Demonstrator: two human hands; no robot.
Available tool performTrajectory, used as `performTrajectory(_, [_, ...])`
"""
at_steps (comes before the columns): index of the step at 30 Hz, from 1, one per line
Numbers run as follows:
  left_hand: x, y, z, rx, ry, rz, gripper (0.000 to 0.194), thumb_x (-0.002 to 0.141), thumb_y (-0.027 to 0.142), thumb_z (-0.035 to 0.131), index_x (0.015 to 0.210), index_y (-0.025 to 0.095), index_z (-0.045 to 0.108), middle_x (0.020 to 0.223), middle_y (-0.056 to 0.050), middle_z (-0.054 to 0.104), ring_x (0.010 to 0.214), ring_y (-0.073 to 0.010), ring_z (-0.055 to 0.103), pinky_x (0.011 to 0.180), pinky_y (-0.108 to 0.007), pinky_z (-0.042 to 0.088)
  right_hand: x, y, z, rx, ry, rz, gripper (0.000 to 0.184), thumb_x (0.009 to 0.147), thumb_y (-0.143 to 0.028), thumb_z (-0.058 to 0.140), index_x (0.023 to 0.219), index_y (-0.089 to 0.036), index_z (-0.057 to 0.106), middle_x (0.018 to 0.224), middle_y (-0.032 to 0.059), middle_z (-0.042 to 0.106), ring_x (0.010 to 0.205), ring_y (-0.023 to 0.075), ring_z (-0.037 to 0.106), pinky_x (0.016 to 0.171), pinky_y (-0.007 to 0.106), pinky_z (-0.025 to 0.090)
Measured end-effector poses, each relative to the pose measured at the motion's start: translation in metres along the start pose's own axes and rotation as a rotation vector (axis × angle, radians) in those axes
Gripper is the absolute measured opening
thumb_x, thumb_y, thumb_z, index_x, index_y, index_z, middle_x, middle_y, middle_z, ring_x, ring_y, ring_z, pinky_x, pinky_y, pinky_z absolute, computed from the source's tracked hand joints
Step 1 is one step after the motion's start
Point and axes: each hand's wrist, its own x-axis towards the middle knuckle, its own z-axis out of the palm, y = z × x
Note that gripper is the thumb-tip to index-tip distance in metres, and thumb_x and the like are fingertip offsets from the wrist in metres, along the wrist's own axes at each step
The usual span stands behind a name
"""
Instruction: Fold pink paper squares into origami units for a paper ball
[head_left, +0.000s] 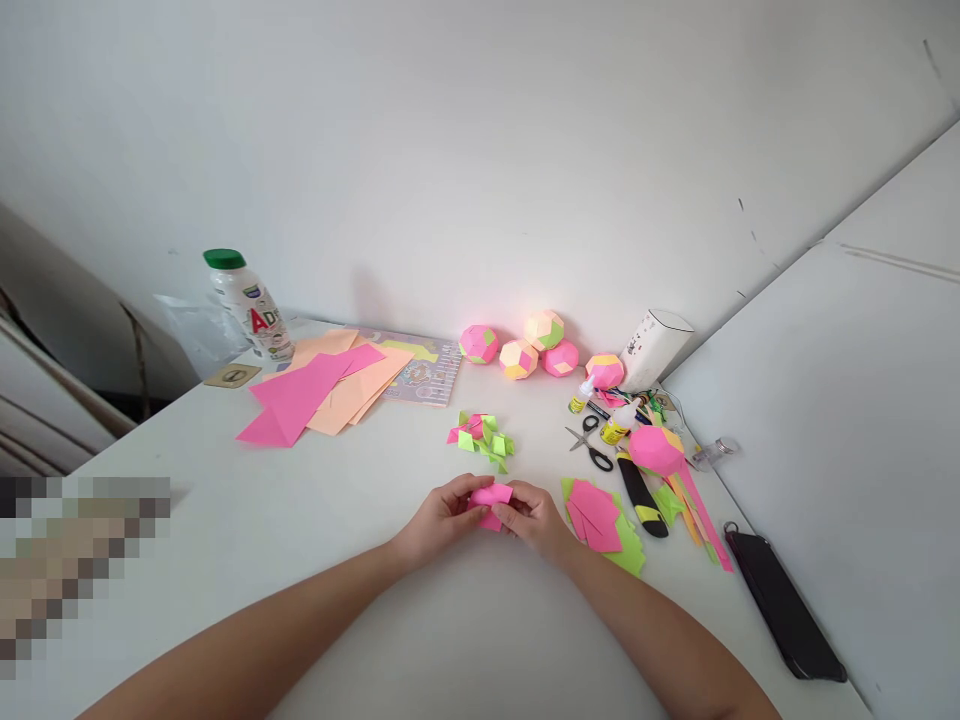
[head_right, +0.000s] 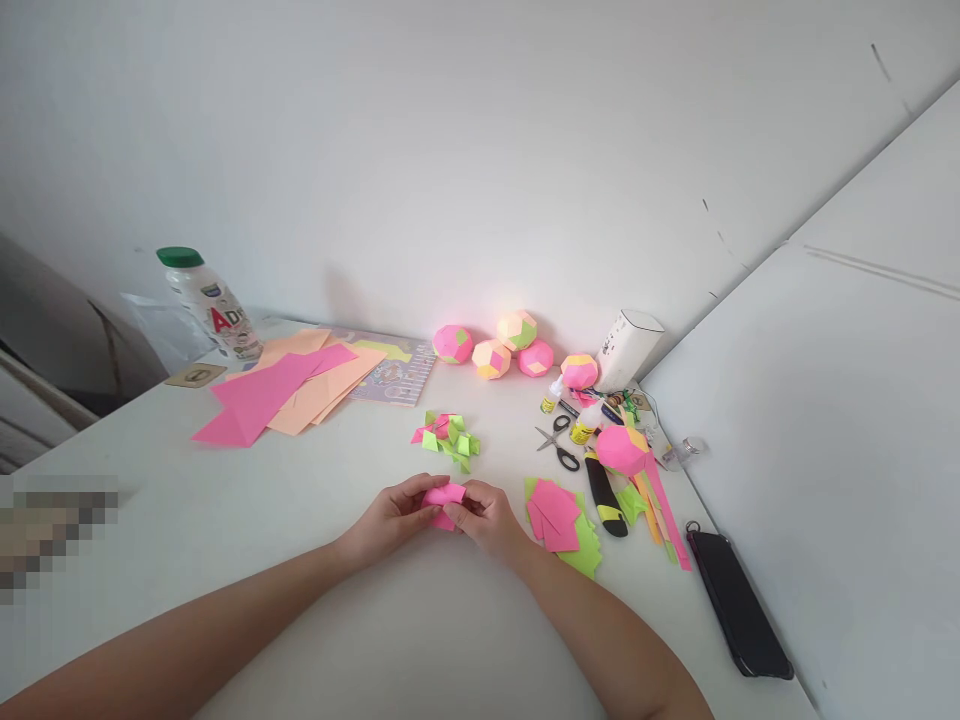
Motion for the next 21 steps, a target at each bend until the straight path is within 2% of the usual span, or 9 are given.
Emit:
performTrajectory(3, [0.000, -0.001, 0.001, -0.026, -0.006, -0.005, 0.034, 0.076, 0.030, 0.061, 0.109, 0.021, 0.056, 0.093, -0.003, 0.058, 0.089, -0.0178, 0.058, 0.083, -0.037, 0.047, 0.000, 0.000, -0.001, -0.018, -0.003, -0.014, 0.024, 0.081, -0.036, 0.055, 0.095, -0.018, 0.065, 0.080, 0.0016, 0.052, 0.057, 0.0093, 0.051, 0.049, 0.022, 0.041])
performTrajectory(10, [0.000, 0.000, 0.002, -0.027, 0.001, -0.042, 0.039, 0.076, 0.032, 0.061, 0.112, 0.019, 0.053, 0.094, -0.004, 0.061, 0.089, -0.0187, 0.059, 0.082, -0.037, 0.048, 0.000, 0.006, -0.001, -0.061, 0.036, -0.053, 0.025, 0.082, -0.038, 0.054, 0.085, -0.017, 0.067, 0.068, -0.0004, 0.049, 0.053, 0.0088, 0.049, 0.047, 0.021, 0.039])
performTrajectory(14, [-0.001, 0.004, 0.003, 0.027, 0.012, -0.076, 0.041, 0.076, 0.037, 0.060, 0.112, 0.018, 0.054, 0.100, -0.007, 0.063, 0.093, -0.0210, 0.060, 0.082, -0.037, 0.048, 0.000, 0.007, -0.001, -0.062, 0.040, -0.019, 0.028, 0.081, -0.040, 0.054, 0.090, -0.016, 0.066, 0.064, -0.0013, 0.049, 0.053, 0.0091, 0.048, 0.047, 0.021, 0.040])
performTrajectory(21, [-0.002, 0.009, 0.005, 0.084, -0.003, -0.049, 0.040, 0.080, 0.039, 0.055, 0.113, 0.017, 0.055, 0.103, -0.008, 0.063, 0.094, -0.0219, 0.060, 0.082, -0.037, 0.049, 0.000, 0.003, 0.000, -0.012, 0.068, -0.019, 0.027, 0.081, -0.038, 0.055, 0.091, -0.017, 0.067, 0.059, -0.0019, 0.050, 0.052, 0.0092, 0.047, 0.047, 0.021, 0.039])
